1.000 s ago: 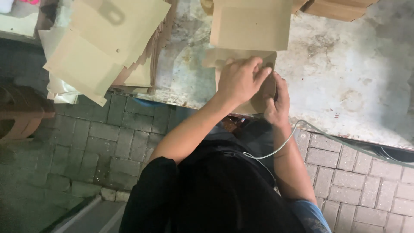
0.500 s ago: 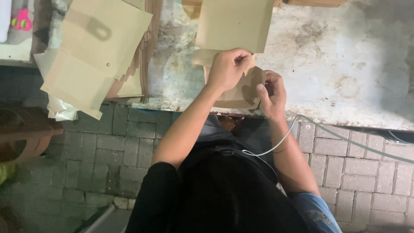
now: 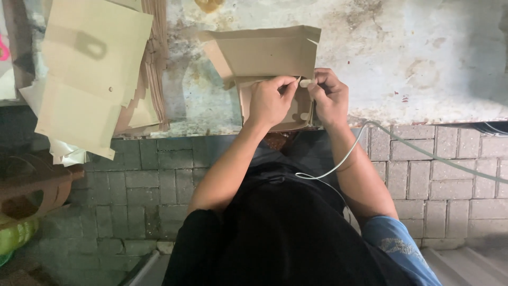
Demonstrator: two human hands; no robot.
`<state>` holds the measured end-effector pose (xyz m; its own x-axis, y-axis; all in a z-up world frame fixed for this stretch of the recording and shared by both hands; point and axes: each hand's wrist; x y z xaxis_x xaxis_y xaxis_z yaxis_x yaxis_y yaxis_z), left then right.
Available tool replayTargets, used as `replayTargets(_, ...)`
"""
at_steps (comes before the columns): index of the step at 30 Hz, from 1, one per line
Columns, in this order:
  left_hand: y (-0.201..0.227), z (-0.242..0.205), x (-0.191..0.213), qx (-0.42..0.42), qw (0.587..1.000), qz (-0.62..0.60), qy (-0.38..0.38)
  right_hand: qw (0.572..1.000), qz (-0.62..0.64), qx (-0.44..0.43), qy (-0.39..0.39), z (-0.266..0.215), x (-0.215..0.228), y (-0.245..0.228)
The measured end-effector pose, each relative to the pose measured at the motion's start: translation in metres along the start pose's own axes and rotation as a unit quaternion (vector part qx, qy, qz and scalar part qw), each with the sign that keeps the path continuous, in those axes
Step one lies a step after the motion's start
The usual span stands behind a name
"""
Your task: The person folds flat cardboard sheets into small rectangular boxes by hand, tucking flaps and securing edges. Completed boxes are stacked on the table while new sheets are taken from a nearby pile.
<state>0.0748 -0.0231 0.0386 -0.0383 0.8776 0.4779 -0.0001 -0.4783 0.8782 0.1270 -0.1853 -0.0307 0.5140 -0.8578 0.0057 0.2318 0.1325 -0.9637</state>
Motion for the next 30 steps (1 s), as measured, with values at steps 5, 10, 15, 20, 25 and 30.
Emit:
replayTargets(5,-0.01,0.004,-0.01,0.017,1.0,-0.003,0.0,1.0,-0.008,-0.001,0.004,0.004,-0.001,-0.01)
replayTargets(10,-0.006,0.001,-0.007,0.023,0.999,-0.027,-0.024,1.0,-0.02,0.0,0.012,0.004,0.001,-0.006)
replayTargets(15,-0.007,0.004,-0.002,0.046,0.994,-0.069,-0.07,1.0,-0.018,0.003,0.013,0.005,0.001,-0.01)
replayTargets(20,-0.016,0.007,-0.001,0.066,0.984,-0.149,-0.076,1.0,-0.024,0.002,0.005,0.006,0.002,-0.009)
replayTargets(25,-0.013,0.007,-0.002,0.111,0.964,-0.22,-0.101,0.999,-0.048,0.0,-0.004,0.006,0.002,-0.007)
replayTargets(30,-0.008,0.008,0.0,0.117,0.962,-0.227,-0.1,0.999,-0.05,-0.011,-0.009,0.006,0.003,-0.005)
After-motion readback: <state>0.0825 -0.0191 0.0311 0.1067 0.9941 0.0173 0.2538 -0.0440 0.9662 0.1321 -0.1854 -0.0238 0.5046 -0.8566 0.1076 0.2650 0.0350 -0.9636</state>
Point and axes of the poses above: each hand's wrist, its own z-axis towards the middle knuckle, its own x-axis out of the back of the hand, y = z × x, and after that the axes turned 15 degrees about -y, right-handed
